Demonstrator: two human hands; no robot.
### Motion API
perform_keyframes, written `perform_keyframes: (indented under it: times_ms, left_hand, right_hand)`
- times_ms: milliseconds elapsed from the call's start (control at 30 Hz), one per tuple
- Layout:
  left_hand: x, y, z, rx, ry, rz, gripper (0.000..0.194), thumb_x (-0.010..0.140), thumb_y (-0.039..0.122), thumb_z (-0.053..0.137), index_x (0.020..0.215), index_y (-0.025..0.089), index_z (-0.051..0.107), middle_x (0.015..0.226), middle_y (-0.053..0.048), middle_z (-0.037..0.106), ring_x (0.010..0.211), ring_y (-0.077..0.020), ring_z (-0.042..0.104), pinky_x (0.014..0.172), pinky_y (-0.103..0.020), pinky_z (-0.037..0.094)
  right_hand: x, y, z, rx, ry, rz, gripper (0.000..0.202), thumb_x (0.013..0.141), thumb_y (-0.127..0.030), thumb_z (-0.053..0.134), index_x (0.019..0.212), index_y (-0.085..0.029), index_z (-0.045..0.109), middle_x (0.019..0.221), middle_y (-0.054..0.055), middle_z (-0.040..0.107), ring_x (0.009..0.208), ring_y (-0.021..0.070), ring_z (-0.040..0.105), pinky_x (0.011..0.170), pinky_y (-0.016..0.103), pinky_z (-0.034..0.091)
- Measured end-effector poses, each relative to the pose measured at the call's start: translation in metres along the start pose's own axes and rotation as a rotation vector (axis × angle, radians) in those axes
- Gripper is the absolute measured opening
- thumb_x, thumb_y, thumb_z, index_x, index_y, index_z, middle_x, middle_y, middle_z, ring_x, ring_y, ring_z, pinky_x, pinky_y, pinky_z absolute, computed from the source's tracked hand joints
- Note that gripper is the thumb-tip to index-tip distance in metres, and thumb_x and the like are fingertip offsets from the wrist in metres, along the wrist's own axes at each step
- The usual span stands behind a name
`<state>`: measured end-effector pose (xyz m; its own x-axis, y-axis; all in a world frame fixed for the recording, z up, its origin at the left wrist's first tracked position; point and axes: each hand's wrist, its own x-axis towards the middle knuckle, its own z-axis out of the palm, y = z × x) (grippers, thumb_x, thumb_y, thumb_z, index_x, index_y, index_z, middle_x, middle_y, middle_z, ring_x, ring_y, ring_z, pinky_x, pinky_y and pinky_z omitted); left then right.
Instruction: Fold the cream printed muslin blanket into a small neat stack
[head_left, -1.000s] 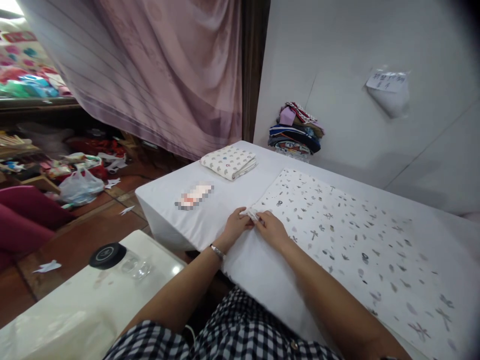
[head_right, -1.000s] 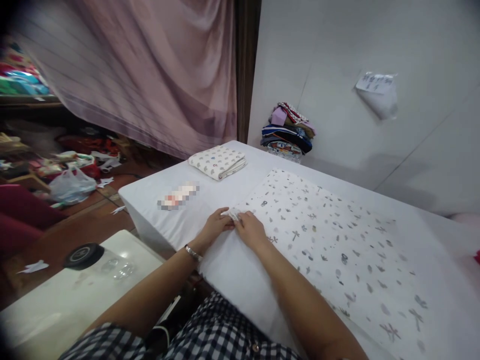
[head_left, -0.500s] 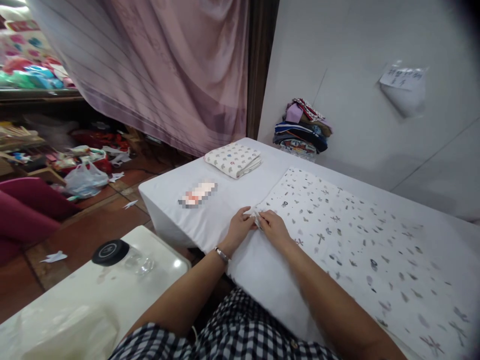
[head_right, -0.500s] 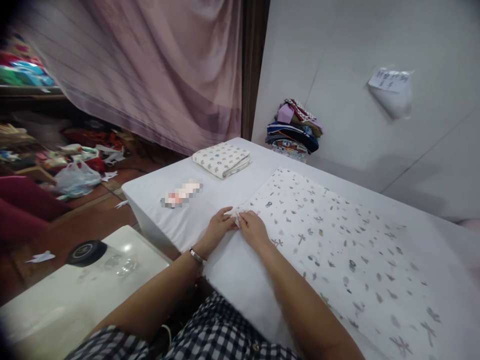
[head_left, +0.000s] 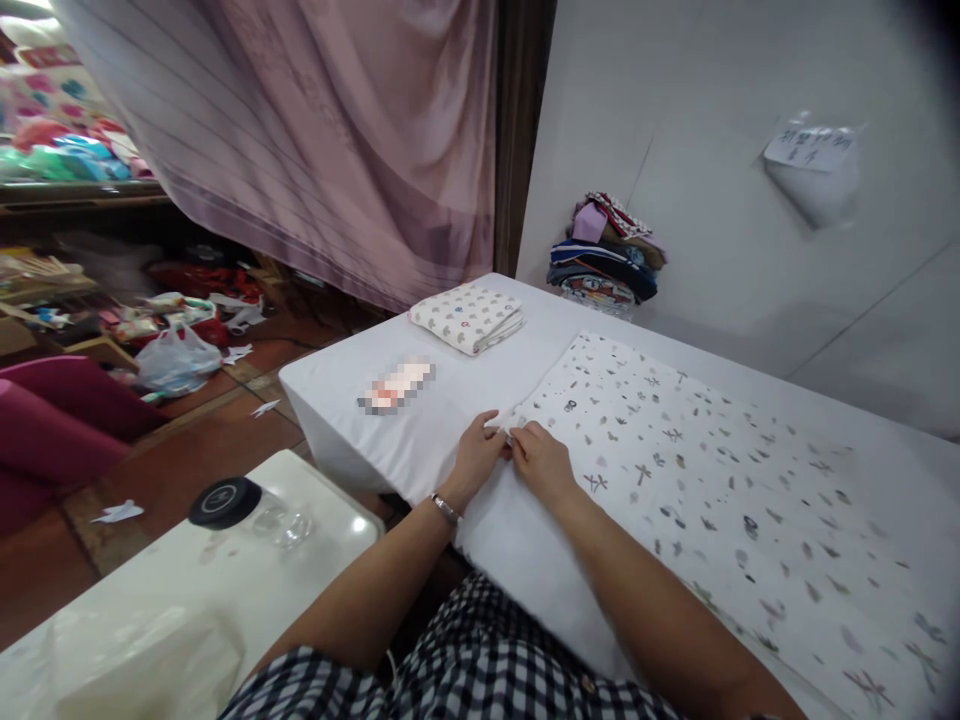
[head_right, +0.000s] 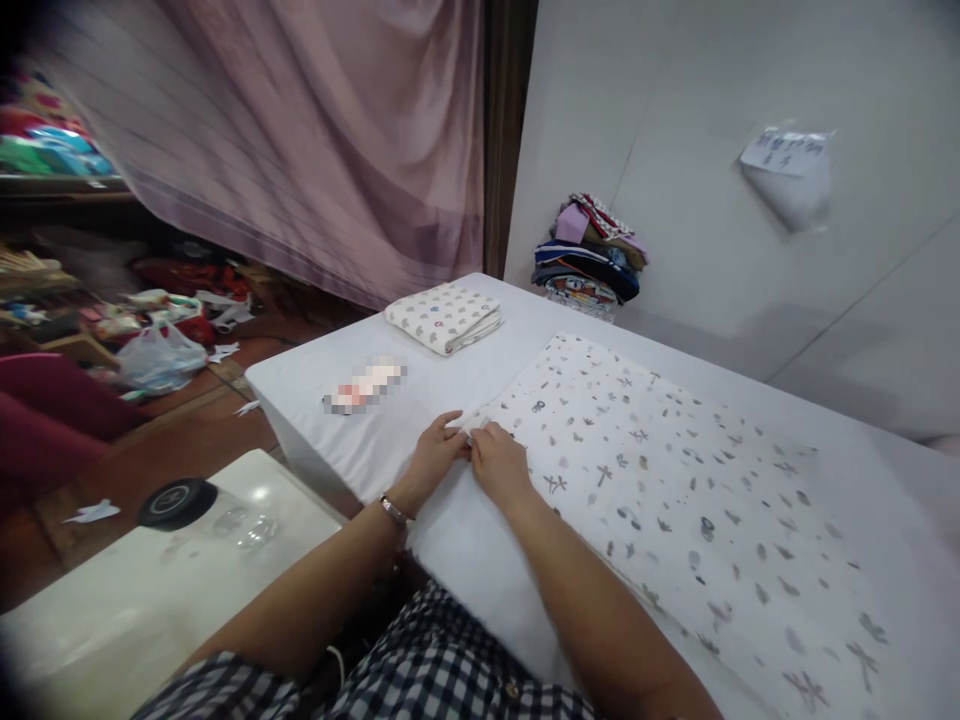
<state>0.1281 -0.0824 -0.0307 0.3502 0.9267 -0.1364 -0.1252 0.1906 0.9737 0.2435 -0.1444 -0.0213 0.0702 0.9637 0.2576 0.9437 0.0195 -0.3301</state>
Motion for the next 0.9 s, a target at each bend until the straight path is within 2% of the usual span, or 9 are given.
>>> perform_keyframes:
  times_ms: [267,567,733,900]
  left_hand:
    - [0.0001,-0.0025,-0.0015,-0.005,-0.015,0.060,0.049,0.068,0.011,0.052,0.117,0.014,0.047,0.063,0.005,0.058,0.057,-0.0111,0.059,0.061,-0.026,0.053]
    - [0.0008,-0.0023,-0.0029,0.095,-0.013,0.101,0.050,0.073,0.021,0.057,0.121,0.015,0.045,0.063,0.004,0.060,0.059,-0.0125,0.061,0.062,-0.026,0.052]
    - [0.0047,-0.0029,-0.0056,0.178,0.005,0.084,0.055,0.070,0.034,0.068,0.119,0.015,0.048,0.070,0.001,0.064,0.060,-0.0129,0.061,0.061,-0.025,0.051]
    - [0.0067,-0.0002,-0.0068,0.220,-0.003,0.074,0.048,0.074,0.031,0.063,0.117,0.015,0.048,0.070,0.001,0.063,0.057,-0.0128,0.061,0.063,-0.028,0.053]
  right_hand:
    - [-0.0009,-0.0008,-0.0001,0.048,0.038,0.027,0.021,0.093,-0.028,0.044,0.105,-0.022,0.059,0.103,0.004,0.058,0.090,0.0155,0.055,0.070,0.024,0.040]
    - [-0.0002,-0.0009,0.0010,0.055,0.006,0.028,0.022,0.094,-0.028,0.041,0.105,-0.022,0.060,0.105,0.005,0.058,0.096,0.0166,0.053,0.074,0.026,0.042]
    - [-0.0012,-0.0049,0.0012,0.065,-0.032,0.004,0.020,0.092,-0.023,0.042,0.100,-0.021,0.060,0.102,0.006,0.057,0.095,0.0166,0.051,0.077,0.027,0.042]
    - [-0.0028,-0.0046,-0.0074,0.205,-0.025,0.018,0.021,0.086,-0.016,0.048,0.100,-0.022,0.061,0.100,0.002,0.060,0.095,0.0144,0.054,0.081,0.025,0.043]
